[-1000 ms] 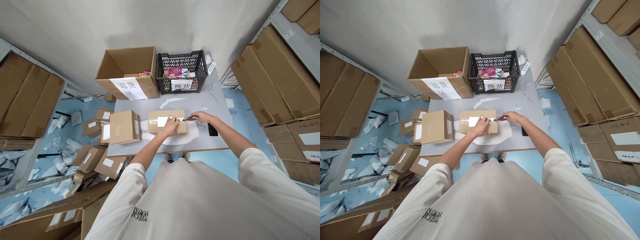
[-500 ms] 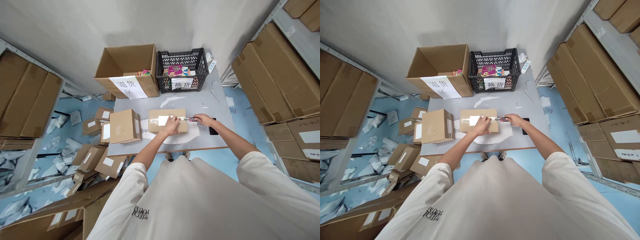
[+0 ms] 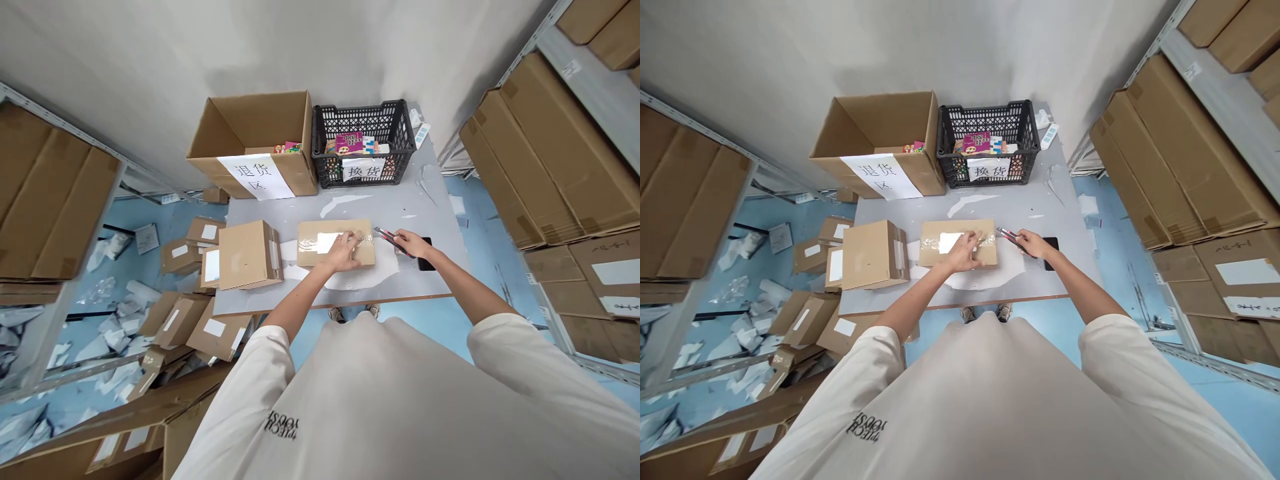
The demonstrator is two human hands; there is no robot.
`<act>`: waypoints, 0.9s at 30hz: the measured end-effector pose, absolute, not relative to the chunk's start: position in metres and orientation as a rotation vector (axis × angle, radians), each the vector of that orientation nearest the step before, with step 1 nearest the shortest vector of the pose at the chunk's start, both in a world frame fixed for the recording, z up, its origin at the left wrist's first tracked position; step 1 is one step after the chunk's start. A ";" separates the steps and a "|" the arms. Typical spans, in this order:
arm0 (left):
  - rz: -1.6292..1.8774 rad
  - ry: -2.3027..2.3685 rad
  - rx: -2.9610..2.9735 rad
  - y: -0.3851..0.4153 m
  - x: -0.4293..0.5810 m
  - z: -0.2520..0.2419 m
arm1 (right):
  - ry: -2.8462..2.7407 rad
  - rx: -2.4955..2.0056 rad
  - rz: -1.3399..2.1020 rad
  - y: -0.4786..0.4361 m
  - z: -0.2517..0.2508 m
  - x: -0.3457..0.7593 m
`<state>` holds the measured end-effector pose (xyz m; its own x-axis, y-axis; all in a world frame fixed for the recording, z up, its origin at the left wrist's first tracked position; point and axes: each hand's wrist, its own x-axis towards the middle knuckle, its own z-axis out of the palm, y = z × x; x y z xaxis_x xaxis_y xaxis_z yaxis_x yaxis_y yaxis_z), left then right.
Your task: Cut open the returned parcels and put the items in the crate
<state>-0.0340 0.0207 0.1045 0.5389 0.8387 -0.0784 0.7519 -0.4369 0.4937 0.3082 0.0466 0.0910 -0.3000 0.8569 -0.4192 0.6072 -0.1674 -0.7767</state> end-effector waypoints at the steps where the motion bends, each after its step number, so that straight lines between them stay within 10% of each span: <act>1: 0.315 1.310 2.293 0.022 -0.036 0.105 | -1.766 -1.674 1.486 0.043 0.093 0.306; 27: 0.151 1.593 2.381 0.042 -0.043 0.098 | -2.365 -1.662 0.409 -0.009 0.091 0.283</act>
<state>-0.0425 0.0425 0.0977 0.3891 0.9189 -0.0642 0.8906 -0.3575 0.2812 0.2829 -0.0094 0.0908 -0.3351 0.9419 0.0211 0.8801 0.3210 -0.3498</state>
